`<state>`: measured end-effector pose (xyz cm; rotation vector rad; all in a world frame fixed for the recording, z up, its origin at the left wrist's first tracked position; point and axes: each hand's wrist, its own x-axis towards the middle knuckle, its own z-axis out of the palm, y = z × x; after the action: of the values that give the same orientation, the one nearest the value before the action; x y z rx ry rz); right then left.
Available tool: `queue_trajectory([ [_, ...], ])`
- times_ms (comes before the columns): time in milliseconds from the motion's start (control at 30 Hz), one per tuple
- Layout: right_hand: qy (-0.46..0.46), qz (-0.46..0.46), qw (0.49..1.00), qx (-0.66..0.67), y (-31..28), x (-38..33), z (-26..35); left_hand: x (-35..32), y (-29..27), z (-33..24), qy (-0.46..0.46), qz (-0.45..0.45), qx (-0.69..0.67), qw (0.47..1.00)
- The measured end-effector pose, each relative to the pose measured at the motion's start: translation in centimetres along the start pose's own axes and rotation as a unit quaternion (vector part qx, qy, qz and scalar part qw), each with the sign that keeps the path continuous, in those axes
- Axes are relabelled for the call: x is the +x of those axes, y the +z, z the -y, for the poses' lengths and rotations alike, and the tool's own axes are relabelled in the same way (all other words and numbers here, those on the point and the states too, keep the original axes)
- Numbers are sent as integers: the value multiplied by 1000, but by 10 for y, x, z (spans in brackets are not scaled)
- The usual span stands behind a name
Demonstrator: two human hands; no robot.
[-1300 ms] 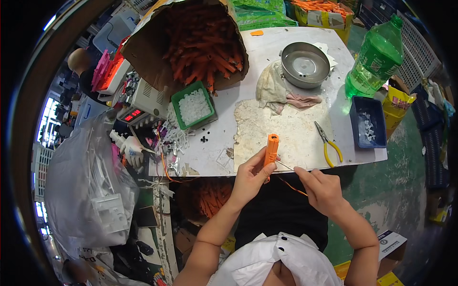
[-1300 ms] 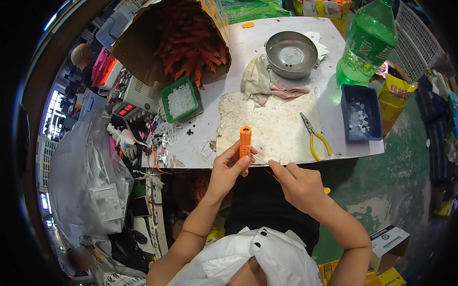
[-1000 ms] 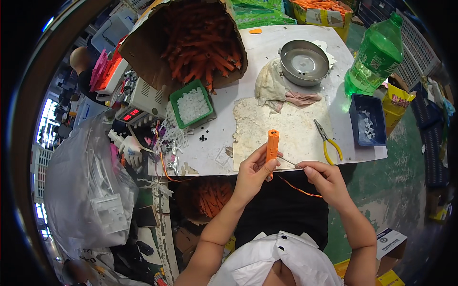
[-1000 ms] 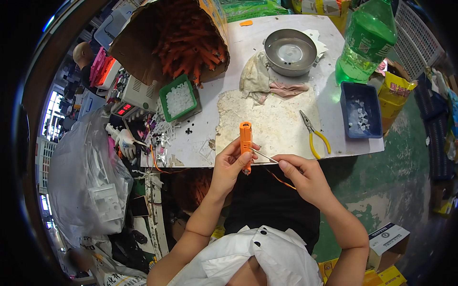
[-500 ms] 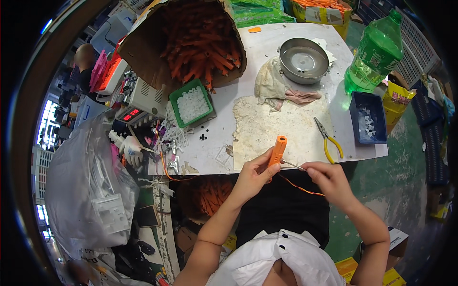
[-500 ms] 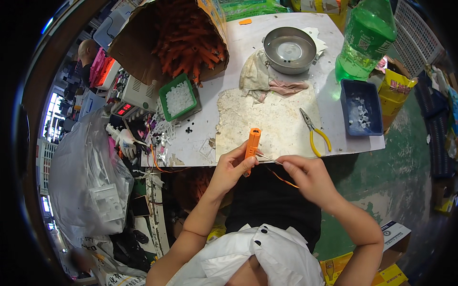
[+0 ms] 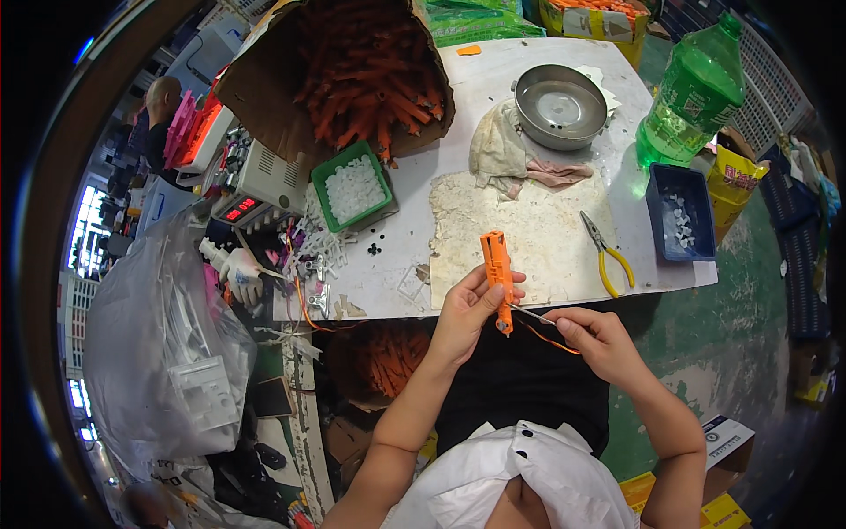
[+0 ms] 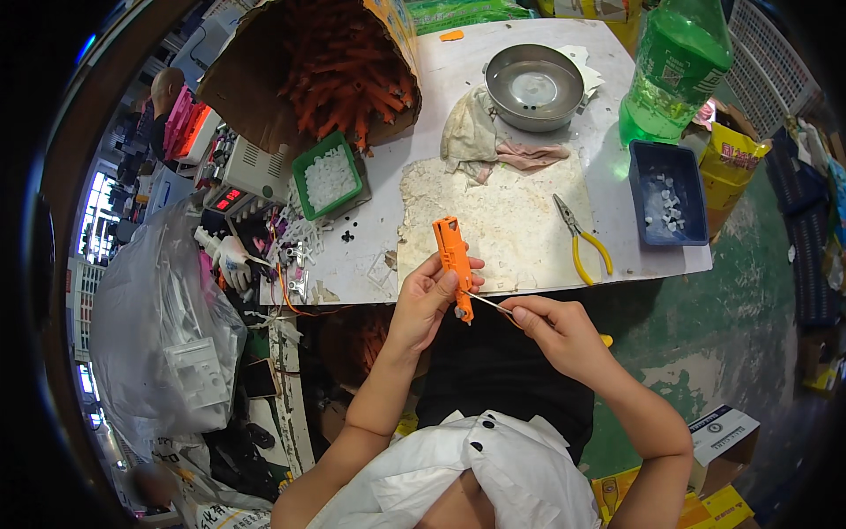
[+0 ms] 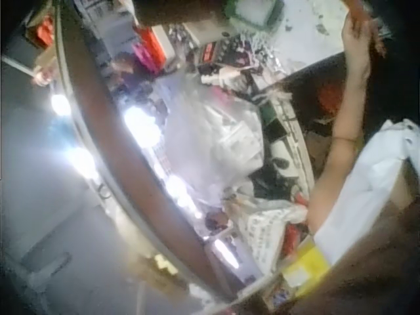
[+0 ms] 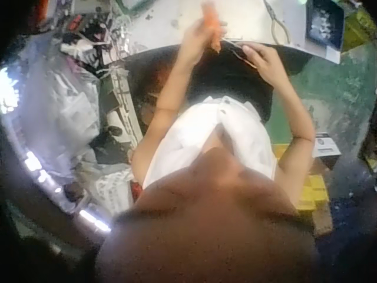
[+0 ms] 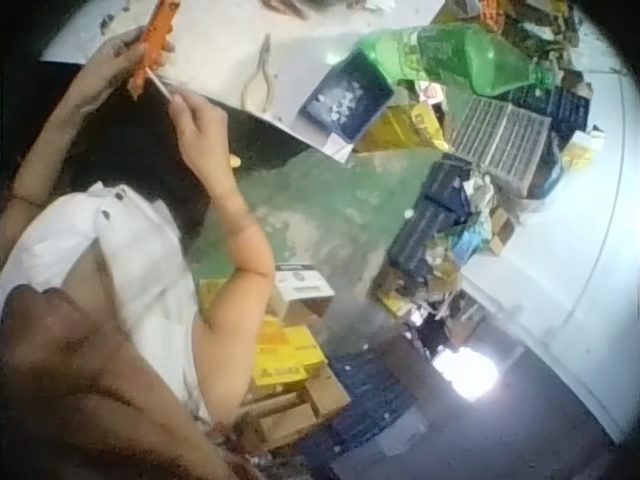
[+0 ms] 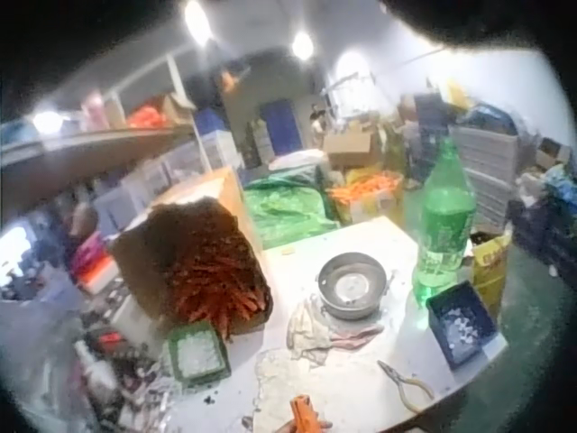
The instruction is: The person assembles small orange plastic components at a cluttered workbench. They insert small white and black pieces into the orange housing, use a screwdriver to tighten internal screws, and use pliers to adjust or remove parts. The person repeatedly handles the orange device, opening and closing it to fit the internal components.
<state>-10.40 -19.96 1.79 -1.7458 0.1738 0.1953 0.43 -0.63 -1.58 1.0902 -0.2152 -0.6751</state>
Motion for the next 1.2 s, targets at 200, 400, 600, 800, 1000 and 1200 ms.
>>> queue_trajectory([
  [200,-48,-28,994,-98,3,-2,19,0,0,4,13,-14,19,1000],
  [400,61,52,997,-10,-13,14,13,2,4,8,31,-32,51,998],
  [600,-280,-29,894,-348,-11,14,10,2,9,15,64,-51,79,994],
  [800,-229,-5,888,-398,-8,0,24,3,8,10,52,-70,23,996],
  [1000,-116,-5,982,-147,-7,8,12,8,6,11,65,-58,-35,996],
  [1200,198,126,965,118,-30,33,15,16,2,16,83,-39,-52,994],
])
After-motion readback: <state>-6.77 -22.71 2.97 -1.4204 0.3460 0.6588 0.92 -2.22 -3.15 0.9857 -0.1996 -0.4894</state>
